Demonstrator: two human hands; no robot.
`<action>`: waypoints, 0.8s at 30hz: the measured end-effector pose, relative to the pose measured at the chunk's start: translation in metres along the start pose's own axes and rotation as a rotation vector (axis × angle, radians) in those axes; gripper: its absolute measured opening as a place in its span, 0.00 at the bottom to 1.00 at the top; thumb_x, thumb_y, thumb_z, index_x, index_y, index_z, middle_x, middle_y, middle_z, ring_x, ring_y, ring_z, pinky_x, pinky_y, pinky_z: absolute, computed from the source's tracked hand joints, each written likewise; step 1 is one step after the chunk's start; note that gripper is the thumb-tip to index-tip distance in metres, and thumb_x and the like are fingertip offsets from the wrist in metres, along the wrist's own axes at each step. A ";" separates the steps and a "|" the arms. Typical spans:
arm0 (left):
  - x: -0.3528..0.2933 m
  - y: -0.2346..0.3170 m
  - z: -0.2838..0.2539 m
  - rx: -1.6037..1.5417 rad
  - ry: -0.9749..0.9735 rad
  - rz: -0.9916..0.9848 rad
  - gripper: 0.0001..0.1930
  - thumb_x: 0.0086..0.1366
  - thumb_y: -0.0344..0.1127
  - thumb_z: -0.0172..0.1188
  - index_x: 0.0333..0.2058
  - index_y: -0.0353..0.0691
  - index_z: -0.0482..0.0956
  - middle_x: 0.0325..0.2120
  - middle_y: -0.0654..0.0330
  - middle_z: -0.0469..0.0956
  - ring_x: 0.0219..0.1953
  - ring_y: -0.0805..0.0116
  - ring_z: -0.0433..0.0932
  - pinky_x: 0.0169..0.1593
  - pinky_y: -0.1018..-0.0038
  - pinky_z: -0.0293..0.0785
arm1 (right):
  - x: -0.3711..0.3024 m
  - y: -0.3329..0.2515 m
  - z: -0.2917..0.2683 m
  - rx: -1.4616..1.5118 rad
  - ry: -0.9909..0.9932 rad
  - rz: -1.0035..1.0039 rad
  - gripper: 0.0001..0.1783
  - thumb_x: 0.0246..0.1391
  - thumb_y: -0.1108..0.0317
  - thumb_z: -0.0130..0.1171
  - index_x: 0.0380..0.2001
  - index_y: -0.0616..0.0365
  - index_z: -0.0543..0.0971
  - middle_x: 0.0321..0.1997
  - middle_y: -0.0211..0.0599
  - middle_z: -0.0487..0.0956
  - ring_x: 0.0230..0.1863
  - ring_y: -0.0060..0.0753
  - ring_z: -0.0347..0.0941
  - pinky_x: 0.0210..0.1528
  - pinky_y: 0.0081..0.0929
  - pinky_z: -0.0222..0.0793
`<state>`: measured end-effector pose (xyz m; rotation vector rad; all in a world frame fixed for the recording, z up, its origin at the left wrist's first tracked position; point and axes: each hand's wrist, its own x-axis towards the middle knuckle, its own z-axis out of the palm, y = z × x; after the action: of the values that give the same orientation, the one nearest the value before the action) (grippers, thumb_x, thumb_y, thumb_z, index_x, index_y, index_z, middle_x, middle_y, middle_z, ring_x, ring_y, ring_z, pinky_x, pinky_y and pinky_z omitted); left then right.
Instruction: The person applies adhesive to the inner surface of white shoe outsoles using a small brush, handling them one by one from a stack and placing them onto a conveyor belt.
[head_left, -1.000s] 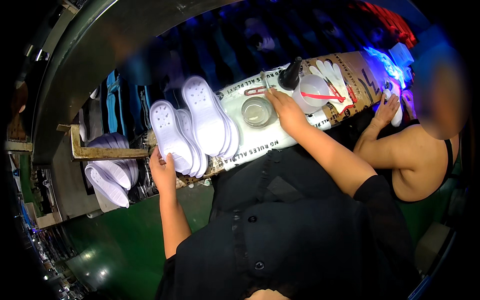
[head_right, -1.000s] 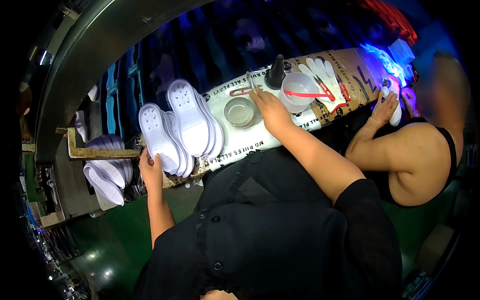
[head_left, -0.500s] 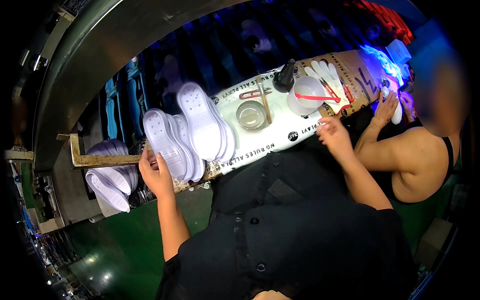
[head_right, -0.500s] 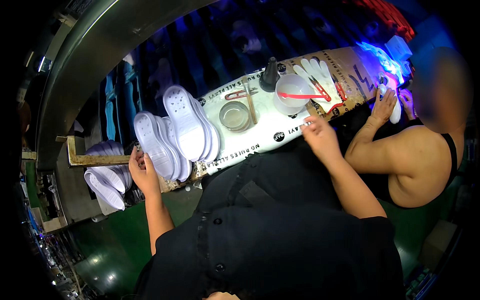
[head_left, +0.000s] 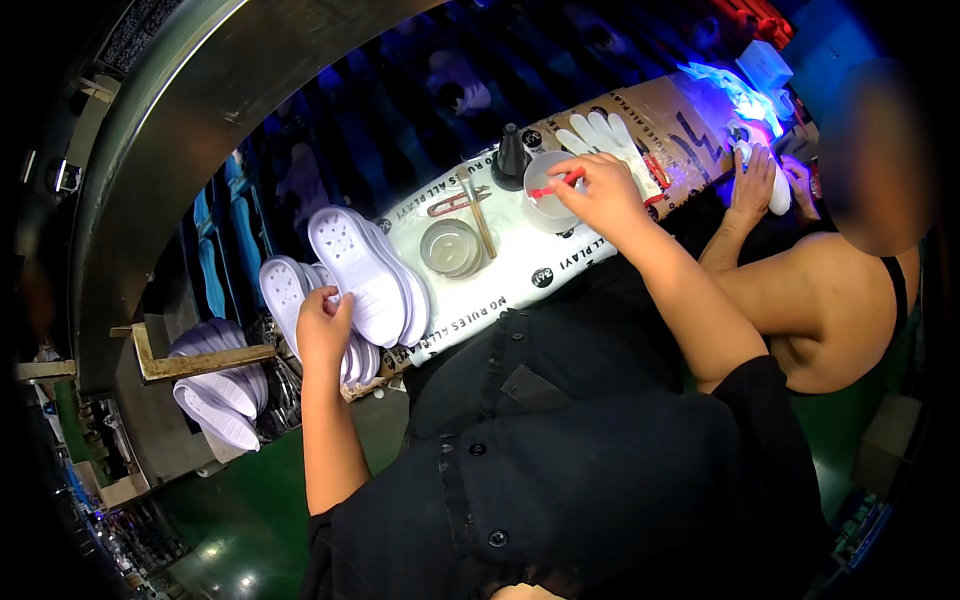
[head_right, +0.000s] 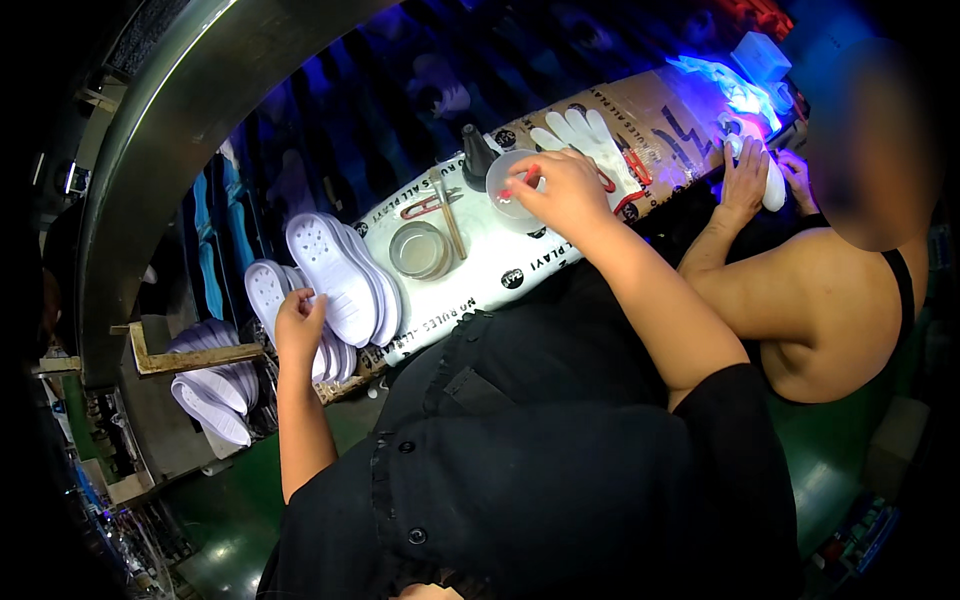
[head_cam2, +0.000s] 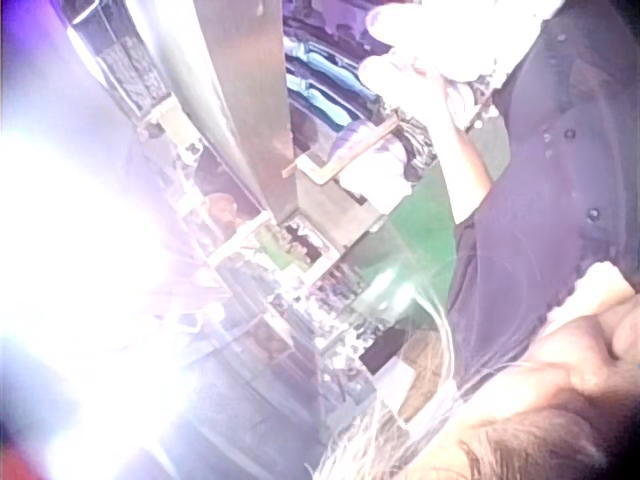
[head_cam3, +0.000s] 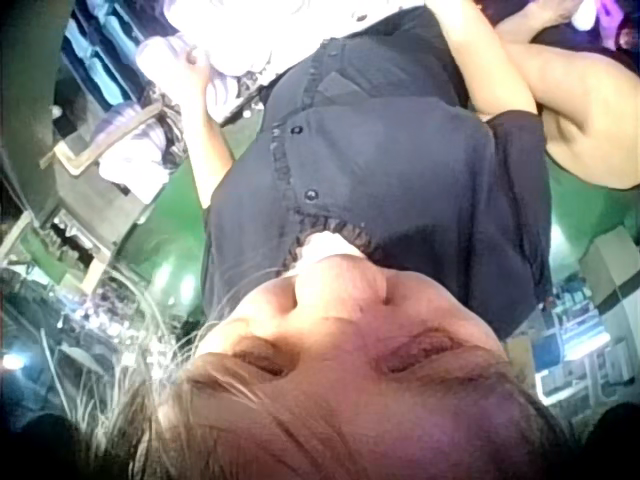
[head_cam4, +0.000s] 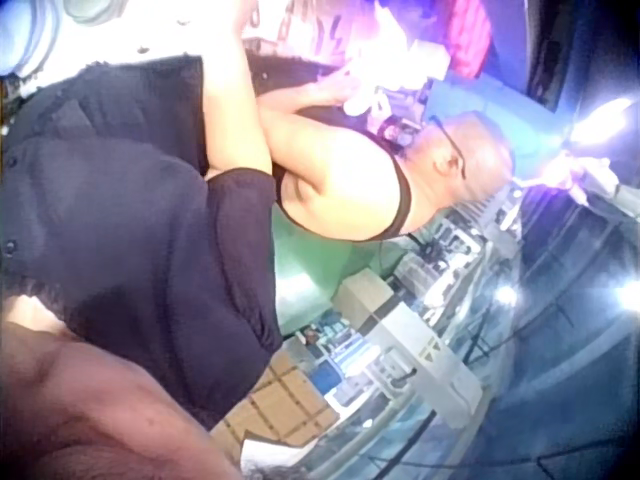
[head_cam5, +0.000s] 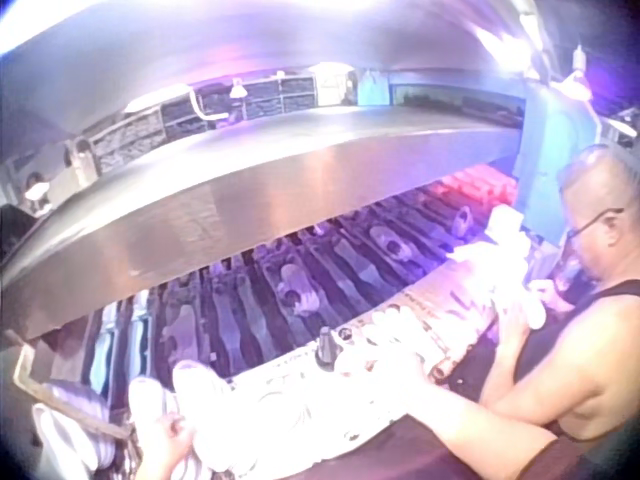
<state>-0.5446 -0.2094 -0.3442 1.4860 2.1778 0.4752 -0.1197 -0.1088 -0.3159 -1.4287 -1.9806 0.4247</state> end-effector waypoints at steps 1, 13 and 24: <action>-0.006 0.016 0.002 0.036 0.037 0.067 0.29 0.54 0.39 0.66 0.52 0.31 0.72 0.25 0.53 0.78 0.29 0.59 0.78 0.35 0.65 0.74 | 0.000 -0.002 0.004 -0.109 0.017 -0.004 0.09 0.47 0.58 0.63 0.31 0.48 0.84 0.26 0.31 0.81 0.37 0.41 0.73 0.49 0.38 0.64; -0.018 0.014 -0.018 -0.706 -0.146 -0.052 0.14 0.63 0.30 0.58 0.46 0.30 0.75 0.30 0.65 0.78 0.28 0.80 0.74 0.35 0.82 0.70 | -0.016 0.016 -0.028 0.484 0.027 0.252 0.13 0.62 0.64 0.49 0.36 0.59 0.81 0.28 0.33 0.80 0.31 0.25 0.75 0.38 0.25 0.69; -0.149 0.032 -0.041 -1.196 -0.695 -0.462 0.38 0.52 0.47 0.61 0.59 0.35 0.64 0.56 0.56 0.68 0.59 0.66 0.65 0.63 0.73 0.55 | -0.018 0.005 -0.041 0.578 0.098 0.306 0.14 0.62 0.62 0.52 0.33 0.62 0.80 0.27 0.32 0.80 0.32 0.22 0.74 0.39 0.21 0.68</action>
<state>-0.4955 -0.3385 -0.2666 0.3604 1.1717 0.7446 -0.0848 -0.1283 -0.2947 -1.3321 -1.3968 0.9541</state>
